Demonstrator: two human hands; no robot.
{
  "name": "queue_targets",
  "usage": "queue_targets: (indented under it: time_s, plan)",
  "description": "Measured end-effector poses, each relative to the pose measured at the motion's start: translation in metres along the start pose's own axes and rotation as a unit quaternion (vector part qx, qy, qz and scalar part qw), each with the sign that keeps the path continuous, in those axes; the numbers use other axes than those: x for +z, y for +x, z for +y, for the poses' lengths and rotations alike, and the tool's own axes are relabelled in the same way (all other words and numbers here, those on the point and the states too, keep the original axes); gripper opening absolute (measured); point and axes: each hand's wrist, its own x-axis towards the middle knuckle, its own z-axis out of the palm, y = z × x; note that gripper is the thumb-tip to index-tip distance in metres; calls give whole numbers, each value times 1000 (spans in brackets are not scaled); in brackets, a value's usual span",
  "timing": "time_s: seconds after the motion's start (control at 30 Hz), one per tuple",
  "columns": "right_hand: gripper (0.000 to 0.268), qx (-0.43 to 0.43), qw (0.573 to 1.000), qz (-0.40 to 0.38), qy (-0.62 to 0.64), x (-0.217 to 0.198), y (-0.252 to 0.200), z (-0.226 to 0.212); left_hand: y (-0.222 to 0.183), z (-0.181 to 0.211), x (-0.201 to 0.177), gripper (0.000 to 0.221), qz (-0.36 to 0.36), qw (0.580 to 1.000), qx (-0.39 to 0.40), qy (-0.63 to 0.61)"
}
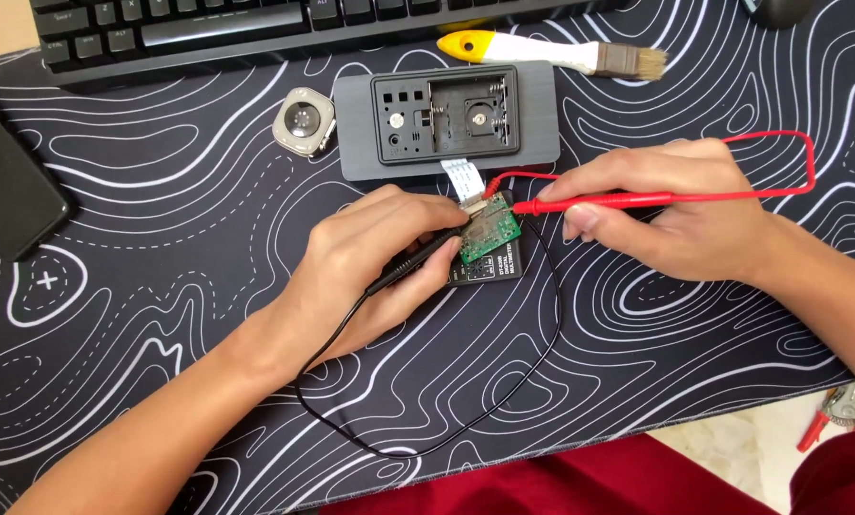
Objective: Testing electrical components on a circuit board using multimeter probes to check for continuity or voltage.
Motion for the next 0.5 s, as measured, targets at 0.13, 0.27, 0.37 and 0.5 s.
queue_targets:
  time_s: [0.13, 0.27, 0.37, 0.5]
  plan:
    - [28, -20, 1000, 3, 9, 3, 0, -1, 0, -1, 0, 13, 0, 1000, 5, -1]
    - [27, -18, 1000, 3, 1, 5, -1, -1, 0, 1, 0, 13, -2, 1000, 2, -2]
    - [27, -33, 999, 1, -4, 3, 1, -1, 1, 1, 0, 13, -1, 1000, 2, -2]
    - [26, -53, 998, 1, -21, 3, 0, 0, 0, 2, -1, 12, -3, 1000, -3, -1]
